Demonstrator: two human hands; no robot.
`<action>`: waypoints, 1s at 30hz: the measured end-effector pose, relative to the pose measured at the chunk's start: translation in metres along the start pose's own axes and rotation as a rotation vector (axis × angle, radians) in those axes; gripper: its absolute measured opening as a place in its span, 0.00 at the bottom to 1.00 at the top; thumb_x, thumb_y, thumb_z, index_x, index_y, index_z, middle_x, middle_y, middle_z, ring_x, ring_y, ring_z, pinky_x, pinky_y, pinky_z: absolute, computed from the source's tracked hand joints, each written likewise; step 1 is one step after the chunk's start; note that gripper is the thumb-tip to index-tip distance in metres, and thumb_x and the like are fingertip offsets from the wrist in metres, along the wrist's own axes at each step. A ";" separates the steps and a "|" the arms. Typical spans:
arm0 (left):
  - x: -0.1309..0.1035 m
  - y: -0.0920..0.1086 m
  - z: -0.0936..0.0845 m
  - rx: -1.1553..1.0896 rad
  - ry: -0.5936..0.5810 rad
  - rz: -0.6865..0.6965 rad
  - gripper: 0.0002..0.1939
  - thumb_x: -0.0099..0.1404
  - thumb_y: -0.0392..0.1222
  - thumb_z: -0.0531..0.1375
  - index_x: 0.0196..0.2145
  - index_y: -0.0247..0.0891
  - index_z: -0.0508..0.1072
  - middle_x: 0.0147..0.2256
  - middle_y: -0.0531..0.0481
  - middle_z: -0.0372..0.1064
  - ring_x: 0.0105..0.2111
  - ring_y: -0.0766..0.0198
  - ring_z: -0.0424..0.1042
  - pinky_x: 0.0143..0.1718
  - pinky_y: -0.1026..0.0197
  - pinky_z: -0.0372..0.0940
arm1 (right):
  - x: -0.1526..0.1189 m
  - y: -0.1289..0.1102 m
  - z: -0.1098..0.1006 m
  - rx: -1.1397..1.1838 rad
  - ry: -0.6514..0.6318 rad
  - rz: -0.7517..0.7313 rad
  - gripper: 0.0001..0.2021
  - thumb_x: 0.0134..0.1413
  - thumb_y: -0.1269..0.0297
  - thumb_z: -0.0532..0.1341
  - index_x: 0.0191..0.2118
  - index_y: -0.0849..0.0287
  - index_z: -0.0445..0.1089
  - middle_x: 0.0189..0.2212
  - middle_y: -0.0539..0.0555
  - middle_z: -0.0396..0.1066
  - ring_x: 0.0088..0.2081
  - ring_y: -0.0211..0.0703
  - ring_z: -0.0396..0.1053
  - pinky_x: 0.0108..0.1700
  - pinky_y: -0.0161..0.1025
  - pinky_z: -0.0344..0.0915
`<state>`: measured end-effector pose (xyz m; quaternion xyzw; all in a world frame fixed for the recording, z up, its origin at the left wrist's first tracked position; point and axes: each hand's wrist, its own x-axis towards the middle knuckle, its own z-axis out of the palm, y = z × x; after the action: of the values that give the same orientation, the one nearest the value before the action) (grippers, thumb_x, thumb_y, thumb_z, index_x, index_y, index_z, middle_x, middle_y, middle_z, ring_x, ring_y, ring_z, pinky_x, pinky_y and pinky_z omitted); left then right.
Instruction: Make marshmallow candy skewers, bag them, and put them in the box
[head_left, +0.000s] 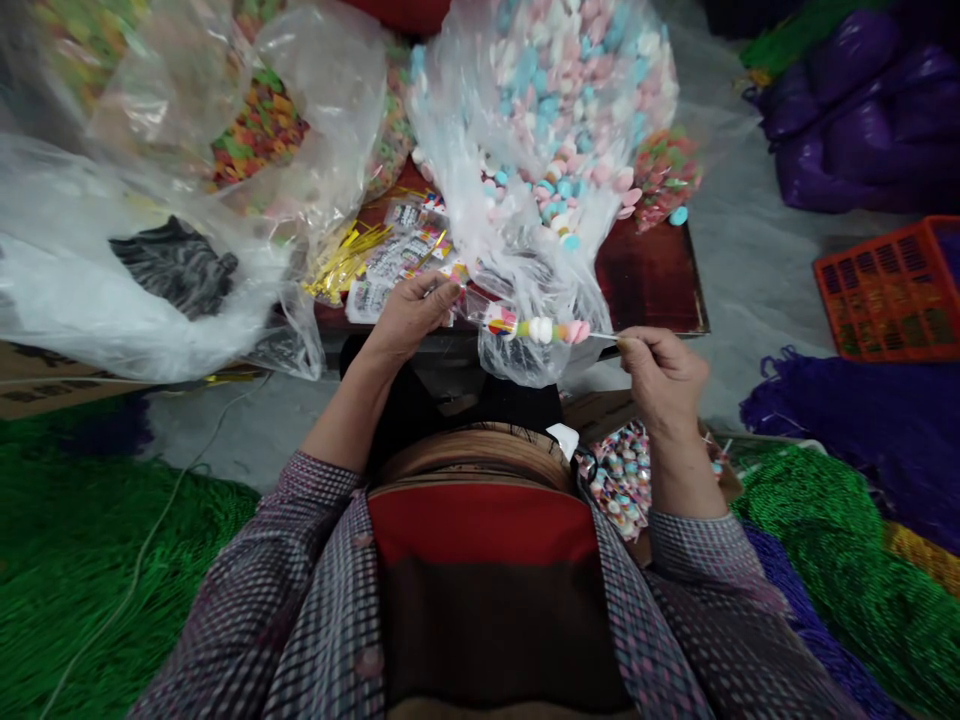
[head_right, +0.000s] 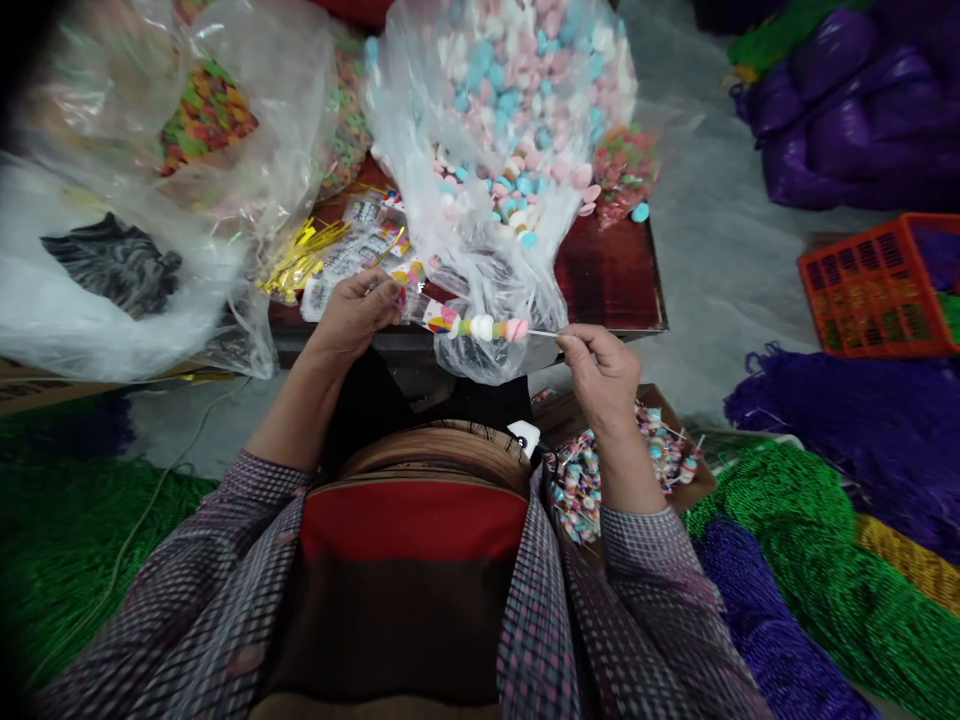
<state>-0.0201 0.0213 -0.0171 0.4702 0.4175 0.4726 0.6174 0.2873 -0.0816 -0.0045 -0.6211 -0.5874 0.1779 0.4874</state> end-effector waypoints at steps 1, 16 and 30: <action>0.000 0.001 0.003 -0.021 0.026 -0.016 0.20 0.60 0.51 0.72 0.22 0.39 0.70 0.12 0.64 0.47 0.12 0.76 0.48 0.17 0.68 0.50 | -0.002 0.001 0.002 0.010 0.019 0.011 0.10 0.60 0.53 0.66 0.34 0.53 0.78 0.21 0.45 0.68 0.23 0.36 0.63 0.30 0.38 0.64; -0.004 0.012 0.024 -0.171 0.203 0.008 0.25 0.63 0.52 0.70 0.21 0.40 0.61 0.14 0.65 0.46 0.12 0.79 0.46 0.18 0.69 0.54 | -0.019 -0.001 0.029 0.244 0.018 0.192 0.10 0.56 0.54 0.68 0.29 0.54 0.78 0.21 0.46 0.73 0.25 0.37 0.68 0.33 0.39 0.67; -0.006 0.024 0.001 -0.035 0.117 0.060 0.17 0.62 0.47 0.72 0.27 0.39 0.69 0.19 0.60 0.64 0.18 0.75 0.65 0.24 0.70 0.62 | -0.009 0.005 0.035 0.490 0.011 0.382 0.17 0.41 0.47 0.76 0.30 0.54 0.76 0.22 0.46 0.75 0.26 0.36 0.70 0.34 0.39 0.68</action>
<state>-0.0246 0.0179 0.0075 0.4432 0.4304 0.5249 0.5855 0.2603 -0.0750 -0.0275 -0.5854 -0.3968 0.3992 0.5835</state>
